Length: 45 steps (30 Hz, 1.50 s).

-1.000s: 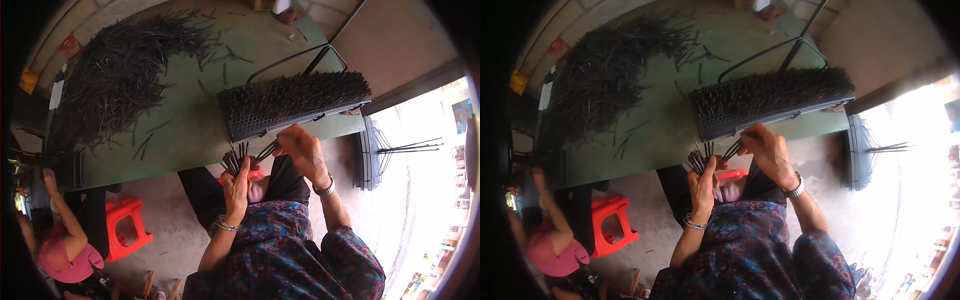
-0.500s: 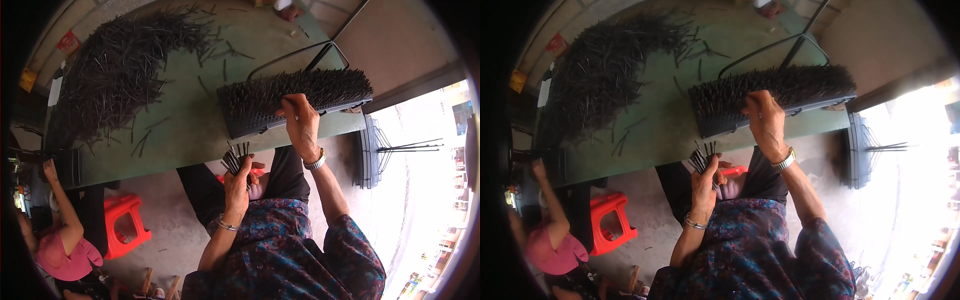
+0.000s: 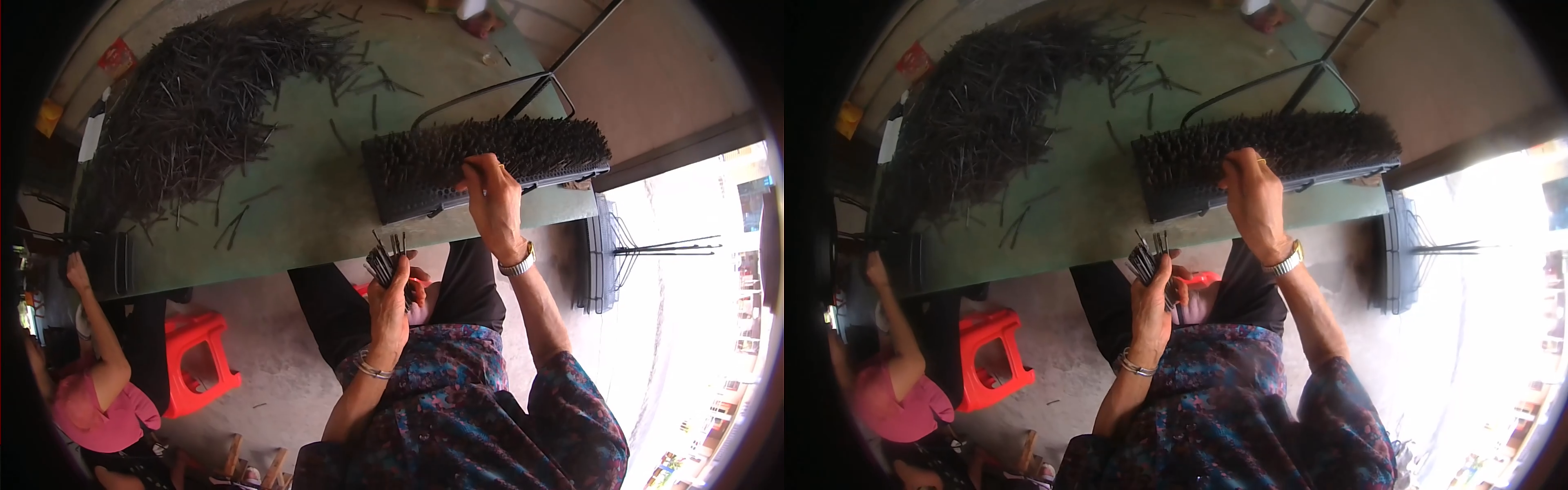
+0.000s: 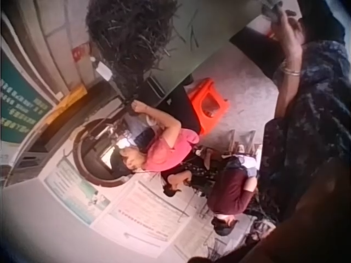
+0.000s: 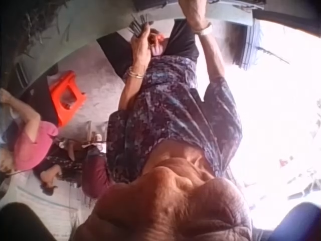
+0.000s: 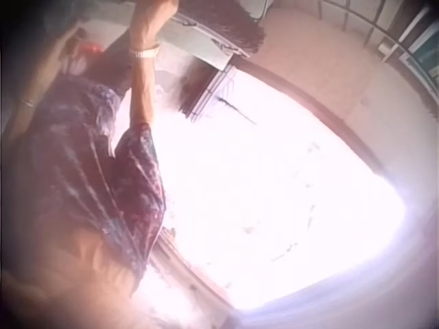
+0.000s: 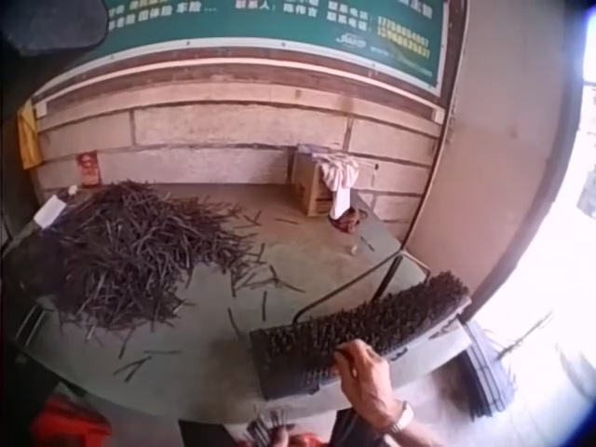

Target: Manually inserting thin metal rods into holes in a brush base to assemble a large brush.

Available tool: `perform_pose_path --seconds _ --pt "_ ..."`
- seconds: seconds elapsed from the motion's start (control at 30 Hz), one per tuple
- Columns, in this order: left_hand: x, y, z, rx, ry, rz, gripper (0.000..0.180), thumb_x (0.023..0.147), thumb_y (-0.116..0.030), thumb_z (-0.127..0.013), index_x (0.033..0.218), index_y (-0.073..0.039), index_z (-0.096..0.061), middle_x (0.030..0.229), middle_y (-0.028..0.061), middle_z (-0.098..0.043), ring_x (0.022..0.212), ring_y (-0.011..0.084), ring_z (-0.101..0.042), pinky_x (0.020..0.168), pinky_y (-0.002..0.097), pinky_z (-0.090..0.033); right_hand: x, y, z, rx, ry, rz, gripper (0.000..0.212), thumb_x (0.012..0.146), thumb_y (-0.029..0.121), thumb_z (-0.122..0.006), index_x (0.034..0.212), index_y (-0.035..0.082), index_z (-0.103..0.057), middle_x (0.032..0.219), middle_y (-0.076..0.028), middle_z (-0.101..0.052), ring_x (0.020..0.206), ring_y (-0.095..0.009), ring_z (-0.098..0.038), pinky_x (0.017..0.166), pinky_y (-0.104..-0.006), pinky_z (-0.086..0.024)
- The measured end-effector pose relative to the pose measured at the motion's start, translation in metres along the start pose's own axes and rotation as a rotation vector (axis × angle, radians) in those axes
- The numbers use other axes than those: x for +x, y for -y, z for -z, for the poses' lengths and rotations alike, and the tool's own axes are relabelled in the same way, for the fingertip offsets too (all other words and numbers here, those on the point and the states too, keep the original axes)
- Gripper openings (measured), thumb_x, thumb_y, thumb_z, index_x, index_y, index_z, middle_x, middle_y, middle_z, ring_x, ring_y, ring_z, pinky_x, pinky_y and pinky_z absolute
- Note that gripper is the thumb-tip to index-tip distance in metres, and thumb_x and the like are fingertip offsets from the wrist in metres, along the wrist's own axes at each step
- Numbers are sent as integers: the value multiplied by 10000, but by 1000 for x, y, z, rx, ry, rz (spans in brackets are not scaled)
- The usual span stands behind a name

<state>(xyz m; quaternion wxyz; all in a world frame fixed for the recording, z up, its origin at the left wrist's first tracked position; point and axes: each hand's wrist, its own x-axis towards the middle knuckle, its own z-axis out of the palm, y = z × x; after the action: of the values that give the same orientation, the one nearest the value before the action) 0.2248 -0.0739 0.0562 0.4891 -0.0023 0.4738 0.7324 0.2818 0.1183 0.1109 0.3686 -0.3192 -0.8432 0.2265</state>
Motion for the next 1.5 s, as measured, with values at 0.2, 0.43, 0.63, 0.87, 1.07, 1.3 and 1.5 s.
perform_pose_path --seconds 0.2,0.43,0.63,0.87,1.07,1.3,1.5 --pt "-5 -4 -2 5 -16 69 355 976 -332 -596 1093 -2 -653 733 49 -653 524 69 -513 442 206 -361 -3 -6 -16 -54 47 39 69 885 53 -639 954 51 -641 787 -86 -618 643 -200 -632 587 -306 -476" --pt "-6 -6 -8 -38 61 88 356 987 -321 -581 1142 0 -608 692 1 -562 495 39 -410 440 195 -281 7 0 -21 -195 23 117 61 847 91 -678 906 74 -669 841 -60 -589 648 -215 -585 600 -338 -474" --pt "-9 -4 -14 -37 69 76 356 980 -350 -590 1121 -24 -607 697 -7 -566 490 32 -418 429 183 -293 2 -3 -21 -181 6 79 91 859 133 -677 941 102 -703 856 -52 -594 676 -219 -606 620 -343 -482" --pt "-8 -1 -10 -47 110 44 356 984 -368 -577 1088 -29 -600 712 12 -592 482 36 -424 428 199 -296 -4 -2 -23 -233 -10 61 133 876 169 -679 993 123 -722 879 -61 -595 699 -232 -606 617 -346 -479" --pt "-8 -3 -14 -11 90 27 357 988 -357 -572 1066 -13 -623 740 41 -644 489 45 -460 420 202 -313 -14 -3 -23 -368 -91 201 212 876 156 -679 1083 114 -707 930 -68 -585 692 -247 -582 619 -356 -480" --pt "-11 -11 -19 -4 119 -9 349 977 -343 -590 1081 -15 -647 779 63 -678 497 43 -480 412 192 -328 -37 31 15 93 312 -67 275 889 184 -680 1128 48 -688 951 -103 -616 764 -207 -619 681 -331 -497" --pt "-9 -7 -17 56 153 74 280 941 -298 -651 955 -21 -686 804 68 -706 531 41 -527 368 182 -322 -47 36 25 355 497 -200 189 887 105 -661 1011 -36 -685 836 -125 -636 744 -215 -638 648 -311 -498"
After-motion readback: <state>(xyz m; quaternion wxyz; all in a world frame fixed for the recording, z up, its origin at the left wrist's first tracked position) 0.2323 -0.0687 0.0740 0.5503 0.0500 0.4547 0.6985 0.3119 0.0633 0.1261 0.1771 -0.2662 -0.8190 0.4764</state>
